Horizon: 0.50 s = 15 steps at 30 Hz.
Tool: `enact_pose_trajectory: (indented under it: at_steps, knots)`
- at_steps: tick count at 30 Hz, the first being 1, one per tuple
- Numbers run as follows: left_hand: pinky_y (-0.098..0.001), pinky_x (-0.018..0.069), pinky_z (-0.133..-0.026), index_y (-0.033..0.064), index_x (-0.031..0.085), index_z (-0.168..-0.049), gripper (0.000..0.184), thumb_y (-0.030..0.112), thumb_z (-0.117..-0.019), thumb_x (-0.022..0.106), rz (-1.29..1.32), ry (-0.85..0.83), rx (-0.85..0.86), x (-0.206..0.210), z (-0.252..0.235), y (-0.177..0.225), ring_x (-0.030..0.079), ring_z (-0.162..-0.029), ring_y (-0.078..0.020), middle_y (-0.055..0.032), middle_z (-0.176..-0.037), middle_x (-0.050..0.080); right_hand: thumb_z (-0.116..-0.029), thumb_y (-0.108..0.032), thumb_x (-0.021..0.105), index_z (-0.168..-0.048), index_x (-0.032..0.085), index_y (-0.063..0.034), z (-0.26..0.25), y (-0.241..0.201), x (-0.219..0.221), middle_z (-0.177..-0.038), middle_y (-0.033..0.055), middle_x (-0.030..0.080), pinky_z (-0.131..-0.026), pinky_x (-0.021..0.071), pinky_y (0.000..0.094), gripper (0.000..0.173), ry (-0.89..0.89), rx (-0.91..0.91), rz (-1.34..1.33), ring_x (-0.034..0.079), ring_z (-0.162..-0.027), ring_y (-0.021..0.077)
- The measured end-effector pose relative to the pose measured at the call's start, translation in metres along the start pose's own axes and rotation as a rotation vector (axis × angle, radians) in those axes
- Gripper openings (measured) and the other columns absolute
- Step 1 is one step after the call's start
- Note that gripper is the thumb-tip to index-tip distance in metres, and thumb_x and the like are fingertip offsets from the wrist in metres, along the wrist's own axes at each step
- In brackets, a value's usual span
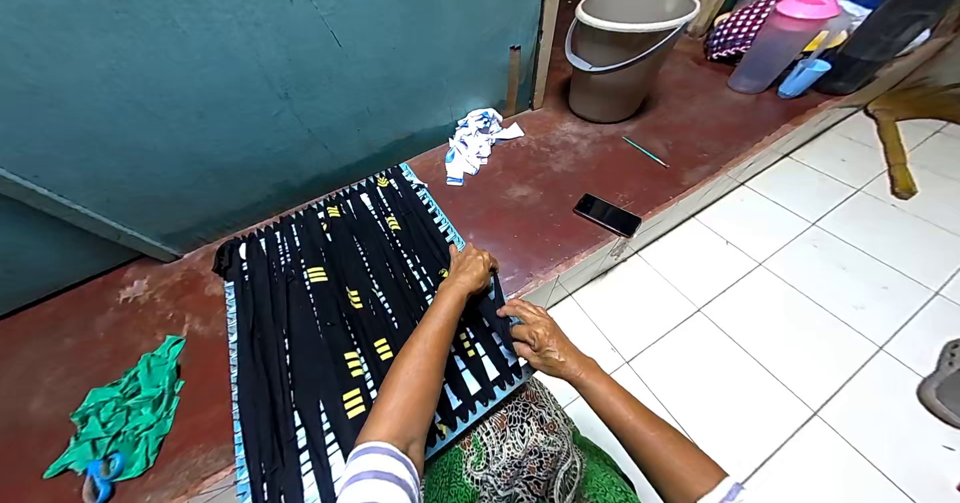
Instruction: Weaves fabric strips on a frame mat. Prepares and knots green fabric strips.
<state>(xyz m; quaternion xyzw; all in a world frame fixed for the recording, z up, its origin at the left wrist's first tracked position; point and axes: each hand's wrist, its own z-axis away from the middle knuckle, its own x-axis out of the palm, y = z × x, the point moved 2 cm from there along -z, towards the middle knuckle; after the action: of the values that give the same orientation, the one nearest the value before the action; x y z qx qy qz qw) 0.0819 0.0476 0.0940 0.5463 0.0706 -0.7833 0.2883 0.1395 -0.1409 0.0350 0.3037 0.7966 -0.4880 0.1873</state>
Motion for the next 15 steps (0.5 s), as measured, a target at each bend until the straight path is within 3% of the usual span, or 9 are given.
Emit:
enact_pose_trajectory:
  at_steps: [3, 5, 6, 8, 10, 11, 13, 15]
  knots:
    - [-0.0701, 0.0237, -0.11, 0.0133, 0.073, -0.123, 0.028, 0.017, -0.1037, 0.052, -0.03, 0.063, -0.018, 0.008, -0.003, 0.003, 0.047, -0.134, -0.0424, -0.0179, -0.13, 0.065, -0.0833, -0.004, 0.066, -0.075, 0.072, 0.0057, -0.006, -0.001, 0.004, -0.106, 0.0213, 0.073, -0.103, 0.0489, 0.049, 0.014, 0.08, 0.11, -0.098, 0.065, -0.116, 0.0378]
    - [-0.0724, 0.0209, -0.111, 0.0131, 0.074, -0.122, 0.028, 0.013, -0.1019, 0.054, 0.05, 0.188, -0.005, 0.017, 0.004, 0.005, 0.043, -0.138, -0.0437, -0.0188, -0.137, 0.06, -0.085, -0.001, 0.065, -0.083, 0.075, 0.0075, -0.011, -0.006, 0.005, -0.104, 0.0199, 0.073, -0.096, 0.0523, 0.0346, 0.013, 0.177, 0.313, -0.298, 0.067, -0.107, 0.0239]
    - [-0.0735, 0.0216, -0.111, 0.0135, 0.075, -0.121, 0.029, 0.009, -0.0992, 0.056, 0.125, 0.329, 0.007, 0.022, 0.012, 0.005, 0.042, -0.141, -0.0452, -0.0194, -0.142, 0.058, -0.0866, -0.001, 0.064, -0.084, 0.075, 0.0057, -0.013, -0.007, 0.005, -0.103, 0.0142, 0.073, -0.091, 0.0532, 0.0255, 0.013, 0.217, 0.442, -0.425, 0.067, -0.102, 0.0125]
    - [-0.0729, 0.0322, -0.105, 0.0106, 0.076, -0.119, 0.031, 0.003, -0.0905, 0.065, 0.28, 0.758, 0.042, 0.037, 0.031, -0.001, 0.046, -0.137, -0.0495, -0.0226, -0.143, 0.058, -0.0907, 0.004, 0.06, -0.086, 0.072, 0.0036, -0.016, -0.005, 0.008, -0.092, 0.0053, 0.073, -0.08, 0.0554, 0.0215, 0.013, 0.315, 0.675, -0.738, 0.067, -0.086, 0.004]
    - [-0.0624, 0.0446, -0.101, 0.0006, 0.073, -0.119, 0.034, 0.003, -0.0865, 0.065, 0.45, 1.122, 0.002, 0.055, 0.054, -0.005, 0.055, -0.127, -0.0467, -0.0258, -0.136, 0.06, -0.0975, 0.007, 0.051, -0.09, 0.068, 0.0024, -0.016, -0.003, 0.013, -0.08, 0.0044, 0.072, -0.068, 0.058, 0.0242, 0.019, 0.386, 0.818, -1.01, 0.068, -0.07, 0.0083]
    - [-0.0538, 0.048, -0.102, -0.0054, 0.069, -0.122, 0.035, 0.004, -0.0886, 0.062, 0.57, 1.2, -0.057, 0.065, 0.066, -0.003, 0.058, -0.124, -0.0428, -0.0278, -0.134, 0.06, -0.0997, 0.007, 0.048, -0.091, 0.067, 0.0024, -0.016, -0.003, 0.014, -0.08, 0.0055, 0.073, -0.067, 0.059, 0.0256, 0.022, 0.394, 0.86, -1.102, 0.069, -0.069, 0.0105]
    - [-0.0422, 0.052, -0.095, -0.0132, 0.058, -0.132, 0.042, 0.004, -0.0944, 0.055, 0.873, 1.145, -0.146, 0.084, 0.084, 0.004, 0.061, -0.12, -0.0352, -0.0306, -0.135, 0.059, -0.103, 0.005, 0.042, -0.094, 0.064, 0.0014, -0.018, -0.007, 0.016, -0.082, 0.0067, 0.073, -0.069, 0.0607, 0.0274, 0.024, 0.397, 0.923, -1.245, 0.071, -0.071, 0.0132]
    - [-0.0383, 0.0504, -0.102, -0.0142, 0.042, -0.145, 0.051, 0.01, -0.1003, 0.047, 1.191, 0.925, -0.102, 0.101, 0.091, 0.014, 0.06, -0.125, -0.0277, -0.0282, -0.138, 0.058, -0.1054, 0.002, 0.039, -0.097, 0.062, 0.0005, -0.021, -0.01, 0.021, -0.083, 0.0081, 0.073, -0.068, 0.0606, 0.0287, 0.024, 0.4, 0.973, -1.367, 0.071, -0.072, 0.015]
